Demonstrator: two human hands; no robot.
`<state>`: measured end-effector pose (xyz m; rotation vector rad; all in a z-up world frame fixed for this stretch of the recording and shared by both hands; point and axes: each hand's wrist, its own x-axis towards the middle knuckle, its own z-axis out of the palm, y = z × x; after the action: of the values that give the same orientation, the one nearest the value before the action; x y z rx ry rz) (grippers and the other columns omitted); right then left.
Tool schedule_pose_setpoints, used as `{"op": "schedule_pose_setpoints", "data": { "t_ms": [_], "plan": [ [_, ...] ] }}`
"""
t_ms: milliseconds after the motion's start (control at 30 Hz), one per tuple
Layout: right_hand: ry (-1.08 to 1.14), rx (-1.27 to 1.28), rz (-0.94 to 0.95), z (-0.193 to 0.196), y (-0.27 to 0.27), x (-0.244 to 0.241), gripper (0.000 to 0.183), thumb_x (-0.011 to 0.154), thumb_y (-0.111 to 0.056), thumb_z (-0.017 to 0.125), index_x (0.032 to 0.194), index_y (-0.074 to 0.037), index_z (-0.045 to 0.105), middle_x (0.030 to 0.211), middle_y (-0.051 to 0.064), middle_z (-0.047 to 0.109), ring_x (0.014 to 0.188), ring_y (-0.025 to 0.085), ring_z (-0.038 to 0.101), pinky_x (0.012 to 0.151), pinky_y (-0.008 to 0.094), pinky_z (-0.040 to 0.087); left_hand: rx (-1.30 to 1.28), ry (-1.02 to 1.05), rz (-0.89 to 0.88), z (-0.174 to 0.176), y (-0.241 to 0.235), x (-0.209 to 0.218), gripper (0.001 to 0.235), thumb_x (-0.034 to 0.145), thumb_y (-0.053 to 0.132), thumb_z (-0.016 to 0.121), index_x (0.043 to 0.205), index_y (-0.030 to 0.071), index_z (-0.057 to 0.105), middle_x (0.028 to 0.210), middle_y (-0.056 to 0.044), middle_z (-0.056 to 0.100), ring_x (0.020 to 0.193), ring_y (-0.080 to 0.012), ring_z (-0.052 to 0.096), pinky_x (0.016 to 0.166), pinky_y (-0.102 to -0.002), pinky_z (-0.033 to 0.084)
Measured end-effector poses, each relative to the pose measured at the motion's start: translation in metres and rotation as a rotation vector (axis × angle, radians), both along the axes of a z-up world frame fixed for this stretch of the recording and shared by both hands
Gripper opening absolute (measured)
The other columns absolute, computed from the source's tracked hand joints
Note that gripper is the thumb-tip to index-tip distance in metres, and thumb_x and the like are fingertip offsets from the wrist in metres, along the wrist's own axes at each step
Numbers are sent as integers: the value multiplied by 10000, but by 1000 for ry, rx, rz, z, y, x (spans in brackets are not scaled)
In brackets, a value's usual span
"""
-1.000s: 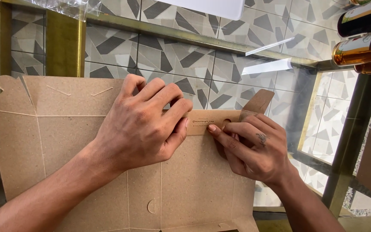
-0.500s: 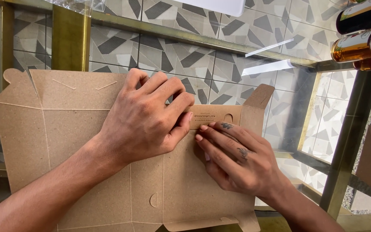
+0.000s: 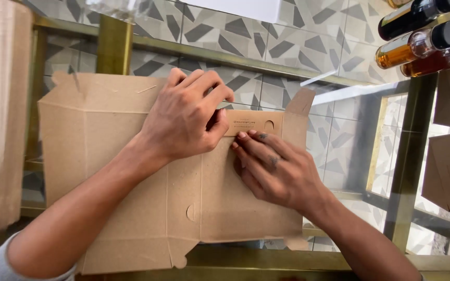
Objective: The person assembles a flat cardboard box by folding its side flaps and securing a small cardboard tab into a slot on the top flap. The person repeats the tab insertion and adjustment several times to ensure it is properly seated.
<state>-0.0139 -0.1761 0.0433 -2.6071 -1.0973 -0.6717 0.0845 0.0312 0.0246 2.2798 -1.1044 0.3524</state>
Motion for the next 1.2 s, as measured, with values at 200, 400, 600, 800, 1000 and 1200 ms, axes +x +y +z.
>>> {"op": "schedule_pose_setpoints", "data": {
  "t_ms": [200, 400, 600, 800, 1000, 1200],
  "plan": [
    [-37, 193, 62, -20, -11, 15, 149, 873, -56, 669, 966, -44, 786, 1040, 126, 767, 959, 318, 749, 812, 362, 607, -20, -69, 146, -14, -9, -3, 99, 817, 156, 627, 914, 137, 638, 884, -8, 556, 778, -222, 577, 747, -357, 373],
    [22, 208, 128, -12, -22, 21, 131, 833, -47, 679, 910, -58, 785, 1006, 109, 770, 971, 308, 747, 808, 356, 607, 34, -19, 249, -22, -17, -12, 97, 839, 206, 623, 936, 198, 617, 863, 15, 550, 819, -216, 606, 756, -361, 402],
    [-18, 162, 83, -9, -18, 17, 130, 831, -61, 701, 916, -31, 795, 963, 165, 774, 942, 324, 760, 821, 369, 616, 94, 16, 95, -2, -10, 8, 91, 861, 236, 630, 833, 149, 635, 745, -47, 626, 707, -282, 665, 656, -372, 451],
    [40, 187, 16, -17, -16, 13, 186, 811, -87, 703, 961, -56, 809, 1015, 153, 773, 989, 329, 747, 831, 373, 615, 88, -83, 135, -16, -12, 5, 91, 890, 255, 602, 848, 185, 641, 767, -1, 627, 726, -230, 664, 683, -330, 438],
    [107, 241, 106, -14, -23, 19, 184, 841, -73, 695, 979, -48, 814, 1031, 175, 773, 997, 363, 743, 826, 420, 615, 17, 27, 183, -21, -13, 4, 68, 837, 277, 648, 844, 211, 634, 747, 24, 605, 733, -225, 662, 674, -334, 441],
    [72, 238, 140, -12, -21, 20, 185, 830, -52, 703, 984, -46, 806, 1008, 177, 770, 967, 381, 740, 811, 444, 616, 0, 40, 260, -28, -24, 13, 91, 802, 312, 655, 775, 249, 595, 639, 61, 530, 598, -218, 611, 586, -332, 420]
  ]
}}
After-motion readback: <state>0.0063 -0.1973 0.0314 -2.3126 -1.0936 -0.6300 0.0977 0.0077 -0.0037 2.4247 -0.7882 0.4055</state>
